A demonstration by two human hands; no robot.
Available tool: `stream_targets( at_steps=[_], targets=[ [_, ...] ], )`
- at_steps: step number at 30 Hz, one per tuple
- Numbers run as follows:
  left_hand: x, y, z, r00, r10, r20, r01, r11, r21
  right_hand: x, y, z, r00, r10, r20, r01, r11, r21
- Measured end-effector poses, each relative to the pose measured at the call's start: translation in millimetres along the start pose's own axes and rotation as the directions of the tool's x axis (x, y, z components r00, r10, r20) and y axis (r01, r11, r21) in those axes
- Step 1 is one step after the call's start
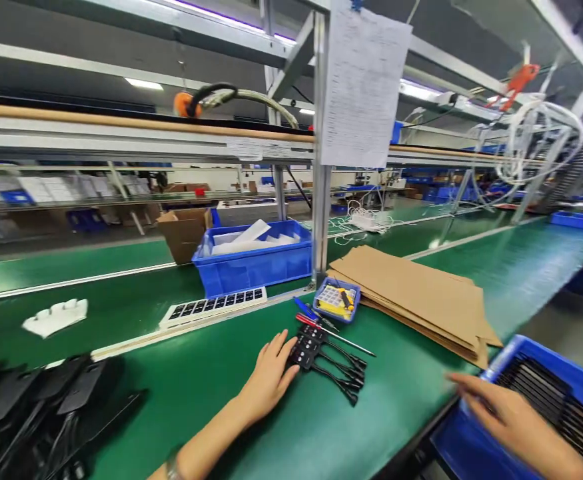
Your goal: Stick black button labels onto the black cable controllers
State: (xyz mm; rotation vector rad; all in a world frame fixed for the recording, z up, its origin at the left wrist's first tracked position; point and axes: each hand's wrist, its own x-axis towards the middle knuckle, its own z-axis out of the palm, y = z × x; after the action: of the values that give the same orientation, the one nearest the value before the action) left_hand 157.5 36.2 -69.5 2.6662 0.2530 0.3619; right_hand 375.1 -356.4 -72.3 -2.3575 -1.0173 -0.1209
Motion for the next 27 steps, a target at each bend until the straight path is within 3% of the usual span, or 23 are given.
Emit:
stream_targets(
  at_steps=[2,4,7,12,16,20,27],
  targets=[
    [10.5,-3.9,-1.2,1.0,-0.017,-0.01,0.016,0.998,-0.054,41.7,-72.9,35.6,0.976,-0.157,0.148,0.151,0.987,0.05],
    [15.2,-7.6,1.4,0.999,-0.029,-0.03,0.026,0.996,-0.08,71.2,-132.6,67.7,0.952,-0.231,0.202,0.228,0.973,0.037],
    [14.7,-12.0,4.8,0.997,-0.046,-0.056,0.039,0.993,-0.113,94.5,-180.2,105.9,0.945,-0.243,0.217,0.248,0.969,0.006],
    [10.7,-18.6,5.6,0.996,-0.015,-0.088,-0.001,0.984,-0.176,100.1,-190.9,133.2,0.938,-0.258,0.232,0.26,0.965,0.025],
    [11.3,-25.0,8.0,0.996,0.082,-0.034,-0.087,0.973,-0.215,107.3,-184.4,136.9,0.948,-0.234,0.215,0.237,0.971,0.015],
    [11.8,-25.2,7.0,0.997,0.076,0.011,-0.069,0.948,-0.312,118.8,-175.7,142.6,0.98,-0.138,0.145,0.148,0.987,-0.063],
    [14.1,-27.3,7.1,0.991,0.115,-0.066,-0.132,0.914,-0.384,108.6,-181.9,132.0,0.953,-0.239,0.184,0.229,0.971,0.073]
  ],
)
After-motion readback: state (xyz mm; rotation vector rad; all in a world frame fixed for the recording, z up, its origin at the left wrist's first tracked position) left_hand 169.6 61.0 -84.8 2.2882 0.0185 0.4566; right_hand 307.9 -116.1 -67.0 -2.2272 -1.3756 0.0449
